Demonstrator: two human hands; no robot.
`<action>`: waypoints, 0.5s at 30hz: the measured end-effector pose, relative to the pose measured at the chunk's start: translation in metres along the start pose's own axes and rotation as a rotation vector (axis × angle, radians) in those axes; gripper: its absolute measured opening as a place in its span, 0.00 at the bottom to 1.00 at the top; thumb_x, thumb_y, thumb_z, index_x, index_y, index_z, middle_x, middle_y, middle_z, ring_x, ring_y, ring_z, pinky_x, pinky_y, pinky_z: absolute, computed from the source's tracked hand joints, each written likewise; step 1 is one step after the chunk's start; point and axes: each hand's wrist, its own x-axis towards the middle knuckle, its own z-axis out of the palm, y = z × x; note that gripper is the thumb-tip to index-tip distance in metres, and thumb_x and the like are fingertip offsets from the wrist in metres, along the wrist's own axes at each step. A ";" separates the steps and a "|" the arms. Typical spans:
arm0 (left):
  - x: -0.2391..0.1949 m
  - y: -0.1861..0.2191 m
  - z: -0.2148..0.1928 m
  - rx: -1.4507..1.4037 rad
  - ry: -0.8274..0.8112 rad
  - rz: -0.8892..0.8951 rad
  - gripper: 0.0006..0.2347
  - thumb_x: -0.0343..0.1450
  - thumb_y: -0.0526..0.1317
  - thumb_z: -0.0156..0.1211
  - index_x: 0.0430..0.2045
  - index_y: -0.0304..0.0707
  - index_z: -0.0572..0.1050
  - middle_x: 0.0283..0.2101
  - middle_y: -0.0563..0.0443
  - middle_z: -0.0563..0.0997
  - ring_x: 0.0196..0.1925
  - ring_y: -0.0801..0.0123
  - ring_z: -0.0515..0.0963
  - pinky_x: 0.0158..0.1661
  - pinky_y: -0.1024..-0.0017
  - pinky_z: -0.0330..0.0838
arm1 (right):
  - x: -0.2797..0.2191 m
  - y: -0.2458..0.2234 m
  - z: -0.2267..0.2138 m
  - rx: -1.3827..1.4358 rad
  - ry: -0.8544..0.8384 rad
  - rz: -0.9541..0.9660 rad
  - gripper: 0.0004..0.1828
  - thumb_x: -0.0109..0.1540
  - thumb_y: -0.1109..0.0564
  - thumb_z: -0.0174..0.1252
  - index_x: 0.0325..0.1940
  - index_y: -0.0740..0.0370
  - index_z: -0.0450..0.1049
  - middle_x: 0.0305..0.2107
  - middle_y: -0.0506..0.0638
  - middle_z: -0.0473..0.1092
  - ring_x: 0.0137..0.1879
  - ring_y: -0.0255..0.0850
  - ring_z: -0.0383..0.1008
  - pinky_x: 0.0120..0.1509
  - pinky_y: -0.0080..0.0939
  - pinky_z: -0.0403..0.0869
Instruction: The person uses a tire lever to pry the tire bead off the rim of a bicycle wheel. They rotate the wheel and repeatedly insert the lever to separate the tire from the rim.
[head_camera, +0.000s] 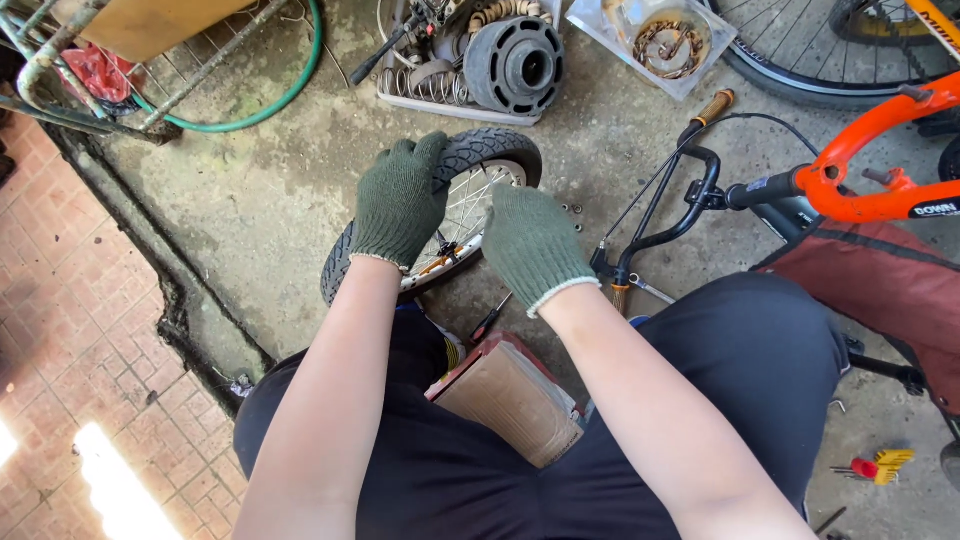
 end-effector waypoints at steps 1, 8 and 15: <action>0.001 0.001 0.000 -0.003 0.003 0.007 0.24 0.66 0.40 0.69 0.57 0.46 0.68 0.40 0.35 0.78 0.44 0.34 0.82 0.37 0.43 0.80 | 0.003 -0.012 -0.011 0.216 -0.165 0.277 0.17 0.64 0.53 0.53 0.53 0.65 0.73 0.44 0.64 0.74 0.52 0.59 0.74 0.57 0.54 0.72; 0.007 -0.007 0.003 0.009 0.022 -0.005 0.24 0.66 0.40 0.69 0.57 0.44 0.68 0.41 0.36 0.78 0.44 0.36 0.82 0.37 0.43 0.80 | -0.030 0.006 0.116 0.232 0.077 0.337 0.27 0.71 0.46 0.43 0.75 0.46 0.57 0.39 0.64 0.76 0.47 0.61 0.80 0.40 0.61 0.81; 0.012 -0.002 0.010 0.044 0.021 -0.062 0.21 0.62 0.48 0.71 0.44 0.42 0.70 0.39 0.42 0.78 0.46 0.42 0.83 0.42 0.49 0.78 | -0.023 0.061 0.216 0.378 -0.037 0.330 0.22 0.71 0.44 0.44 0.68 0.49 0.66 0.44 0.63 0.78 0.50 0.57 0.80 0.42 0.58 0.82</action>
